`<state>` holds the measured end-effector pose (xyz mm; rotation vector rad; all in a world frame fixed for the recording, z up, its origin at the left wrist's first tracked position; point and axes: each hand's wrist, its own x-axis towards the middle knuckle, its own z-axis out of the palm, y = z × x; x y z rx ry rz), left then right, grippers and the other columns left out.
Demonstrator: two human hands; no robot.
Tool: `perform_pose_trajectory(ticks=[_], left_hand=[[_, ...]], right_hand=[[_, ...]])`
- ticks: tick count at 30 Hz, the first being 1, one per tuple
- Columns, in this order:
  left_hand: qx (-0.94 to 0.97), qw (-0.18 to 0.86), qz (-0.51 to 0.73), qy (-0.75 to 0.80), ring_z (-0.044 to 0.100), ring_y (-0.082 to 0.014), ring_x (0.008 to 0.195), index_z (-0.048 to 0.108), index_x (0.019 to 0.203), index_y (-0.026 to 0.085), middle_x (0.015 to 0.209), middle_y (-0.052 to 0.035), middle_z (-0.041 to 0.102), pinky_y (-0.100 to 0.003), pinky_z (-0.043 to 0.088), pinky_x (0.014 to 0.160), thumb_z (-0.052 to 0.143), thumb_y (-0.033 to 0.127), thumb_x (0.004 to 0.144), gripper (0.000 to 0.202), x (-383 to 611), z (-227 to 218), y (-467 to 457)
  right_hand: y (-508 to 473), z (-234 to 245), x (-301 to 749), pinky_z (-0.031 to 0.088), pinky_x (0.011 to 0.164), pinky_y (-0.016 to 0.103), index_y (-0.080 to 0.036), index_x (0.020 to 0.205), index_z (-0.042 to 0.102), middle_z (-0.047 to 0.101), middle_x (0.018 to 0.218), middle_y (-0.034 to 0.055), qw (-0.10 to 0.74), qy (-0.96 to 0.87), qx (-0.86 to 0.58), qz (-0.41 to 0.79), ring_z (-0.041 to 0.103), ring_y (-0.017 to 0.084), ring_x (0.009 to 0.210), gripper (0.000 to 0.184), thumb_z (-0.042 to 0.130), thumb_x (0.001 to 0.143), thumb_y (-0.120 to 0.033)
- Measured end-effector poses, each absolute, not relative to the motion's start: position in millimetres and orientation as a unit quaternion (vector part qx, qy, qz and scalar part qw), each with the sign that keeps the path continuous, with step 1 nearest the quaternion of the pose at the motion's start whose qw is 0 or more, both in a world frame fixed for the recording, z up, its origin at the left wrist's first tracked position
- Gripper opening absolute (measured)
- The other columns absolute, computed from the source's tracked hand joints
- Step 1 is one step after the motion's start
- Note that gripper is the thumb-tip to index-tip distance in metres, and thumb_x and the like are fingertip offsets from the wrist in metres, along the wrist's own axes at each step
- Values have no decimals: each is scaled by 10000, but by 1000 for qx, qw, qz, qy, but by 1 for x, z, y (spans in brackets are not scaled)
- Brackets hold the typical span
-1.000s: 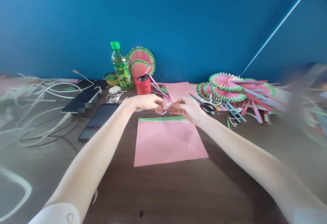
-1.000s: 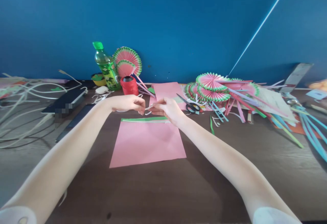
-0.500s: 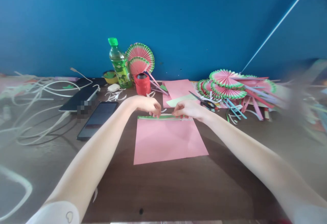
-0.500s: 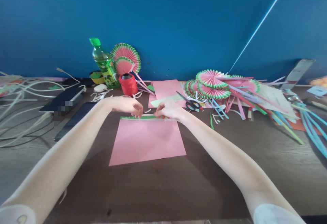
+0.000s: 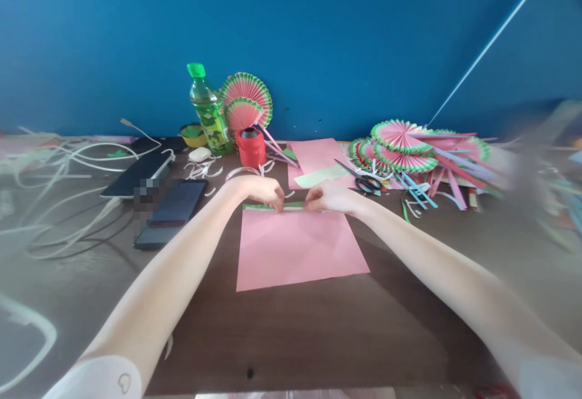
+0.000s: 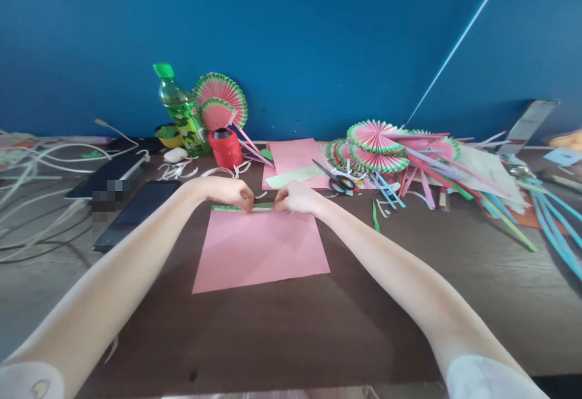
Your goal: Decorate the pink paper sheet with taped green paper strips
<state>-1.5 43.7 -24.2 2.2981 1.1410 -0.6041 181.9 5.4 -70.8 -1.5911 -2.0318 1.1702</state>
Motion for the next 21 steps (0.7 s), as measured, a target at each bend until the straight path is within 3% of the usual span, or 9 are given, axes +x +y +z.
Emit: perform_pose_trajectory(ticks=[13, 21], left_hand=[[827, 282, -196, 446, 525, -156, 743, 677, 791, 191, 843, -22, 646, -217, 345, 589, 521, 357, 592, 302, -1, -29, 43], [820, 269, -183, 470, 466, -136, 627, 661, 686, 194, 661, -10, 565, -234, 286, 536, 578, 416, 555, 271, 0, -32, 43]], right_hand=[[1, -70, 177, 346, 528, 218, -139, 635, 633, 595, 616, 17, 138, -725, -575, 352, 504, 116, 586, 117, 582, 638, -244], [1, -73, 174, 340, 527, 227, -159, 692, 659, 619, 674, 25, 108, -742, -590, 298, 523, 133, 606, 156, 593, 633, -288]])
